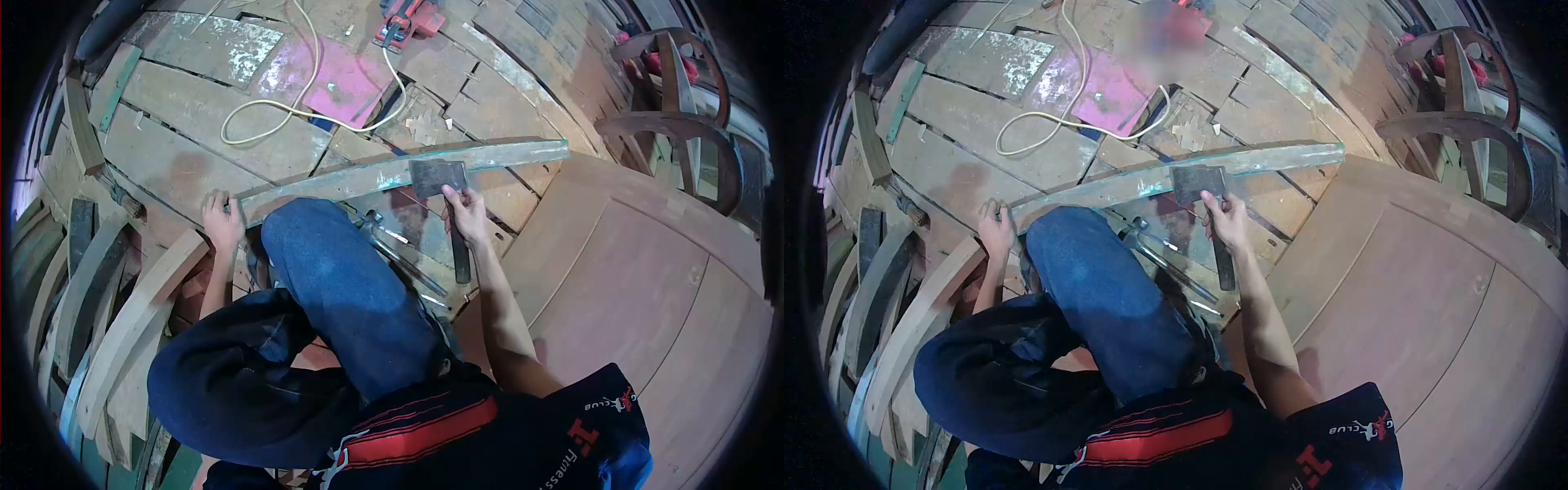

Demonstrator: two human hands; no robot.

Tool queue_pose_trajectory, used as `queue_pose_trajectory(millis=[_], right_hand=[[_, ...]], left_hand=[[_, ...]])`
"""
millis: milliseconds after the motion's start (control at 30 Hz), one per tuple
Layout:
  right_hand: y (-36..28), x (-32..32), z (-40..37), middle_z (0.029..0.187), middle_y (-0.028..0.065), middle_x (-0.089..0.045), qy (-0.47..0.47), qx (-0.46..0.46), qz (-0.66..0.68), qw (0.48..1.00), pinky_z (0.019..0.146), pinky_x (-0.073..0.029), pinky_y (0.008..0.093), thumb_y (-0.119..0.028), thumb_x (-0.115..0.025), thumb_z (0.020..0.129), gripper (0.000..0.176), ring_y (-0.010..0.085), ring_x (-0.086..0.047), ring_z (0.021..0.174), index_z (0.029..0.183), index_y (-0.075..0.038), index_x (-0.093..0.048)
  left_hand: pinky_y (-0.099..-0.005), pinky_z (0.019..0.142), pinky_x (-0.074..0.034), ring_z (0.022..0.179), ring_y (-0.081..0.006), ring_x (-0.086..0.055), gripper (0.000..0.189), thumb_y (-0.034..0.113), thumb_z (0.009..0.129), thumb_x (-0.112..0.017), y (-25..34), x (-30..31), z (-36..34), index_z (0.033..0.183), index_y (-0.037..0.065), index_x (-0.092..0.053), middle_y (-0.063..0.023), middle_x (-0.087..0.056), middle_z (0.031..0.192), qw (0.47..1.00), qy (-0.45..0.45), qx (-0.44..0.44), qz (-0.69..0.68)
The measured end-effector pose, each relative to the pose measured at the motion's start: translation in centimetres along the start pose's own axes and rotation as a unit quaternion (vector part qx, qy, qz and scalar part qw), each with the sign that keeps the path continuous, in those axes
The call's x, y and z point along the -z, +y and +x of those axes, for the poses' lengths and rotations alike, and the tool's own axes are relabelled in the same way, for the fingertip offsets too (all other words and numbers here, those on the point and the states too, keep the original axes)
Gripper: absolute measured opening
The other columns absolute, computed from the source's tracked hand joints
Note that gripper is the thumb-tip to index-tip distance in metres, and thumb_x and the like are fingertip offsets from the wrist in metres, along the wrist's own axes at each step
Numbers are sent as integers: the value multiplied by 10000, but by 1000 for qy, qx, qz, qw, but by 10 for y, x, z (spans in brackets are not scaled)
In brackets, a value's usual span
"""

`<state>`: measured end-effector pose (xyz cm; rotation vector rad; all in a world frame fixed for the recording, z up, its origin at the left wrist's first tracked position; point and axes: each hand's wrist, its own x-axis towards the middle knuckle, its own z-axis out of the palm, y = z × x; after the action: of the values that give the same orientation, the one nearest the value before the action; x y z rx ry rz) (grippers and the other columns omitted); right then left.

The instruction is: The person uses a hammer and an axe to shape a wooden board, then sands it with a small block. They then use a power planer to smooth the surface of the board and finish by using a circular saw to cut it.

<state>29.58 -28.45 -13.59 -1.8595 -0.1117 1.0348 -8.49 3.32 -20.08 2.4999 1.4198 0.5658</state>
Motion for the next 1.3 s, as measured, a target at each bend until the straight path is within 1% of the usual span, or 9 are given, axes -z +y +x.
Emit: queue_pose_trajectory(millis=[167,200,300,400,667,767,900,1000,1300], right_hand=[[4,8,7,620,81,-645,-65,90,122,986,370,-446,273,-148,-777,879,202,140,-567,419,920,7,-654],[-1,9,8,670,65,-670,-85,91,126,984,391,-463,265,-86,-770,867,141,131,-597,465,854,-14,-649],[1,12,15,685,62,-660,-102,66,75,990,384,-454,260,-101,-775,870,149,113,-583,456,887,-18,-653],[-13,-3,11,627,27,-603,-24,34,55,998,337,-407,251,-206,-778,882,210,92,-527,402,935,-43,-656],[-28,-18,3,570,23,-565,37,37,-55,997,319,-358,270,-318,-783,883,344,98,-482,375,973,-19,-640],[-29,-36,-3,550,29,-561,37,-21,5,999,325,-353,274,-311,-783,882,348,101,-479,373,973,-6,-642],[-18,-64,-6,564,22,-569,42,112,-50,992,330,-344,276,-307,-785,881,341,93,-483,385,980,-14,-643],[-21,-55,-8,558,24,-570,48,39,10,998,331,-340,276,-299,-782,884,321,89,-480,379,971,-20,-650],[-31,-55,-13,578,20,-591,63,10,-36,997,350,-390,272,-335,-805,854,359,95,-505,394,962,-21,-669]], left_hand=[[-481,855,-451,942,-410,-584,267,241,917,-580,-1,0,0,978,-3,-669,-204,-624,959,1000,-8,6,-5],[-459,1035,-432,1177,-425,-567,343,264,964,-568,4,9,1,1096,-29,-687,-252,-640,1207,992,-99,76,6],[-452,1039,-431,1194,-414,-562,355,278,967,-569,-5,3,0,1110,-24,-688,-243,-636,1233,993,-98,67,2],[-469,887,-451,975,-397,-587,259,226,920,-568,-3,-3,-2,1000,4,-676,-191,-640,1002,1000,-6,10,1],[-467,887,-457,974,-397,-579,268,247,907,-577,-1,-4,-3,1003,18,-676,-187,-635,999,999,-21,28,13],[-470,883,-458,971,-398,-578,274,249,908,-574,3,-2,0,1009,13,-672,-188,-632,996,999,-29,35,11],[-476,884,-458,977,-403,-578,282,248,911,-570,-3,-3,-2,1025,8,-668,-193,-632,1009,999,-20,9,28],[-478,887,-459,981,-408,-580,282,246,912,-570,-6,0,0,1028,8,-666,-195,-633,1030,1000,-25,-5,0],[-473,866,-466,970,-408,-583,261,233,907,-570,4,-1,-2,1027,29,-679,-190,-630,1010,999,-20,21,21]])
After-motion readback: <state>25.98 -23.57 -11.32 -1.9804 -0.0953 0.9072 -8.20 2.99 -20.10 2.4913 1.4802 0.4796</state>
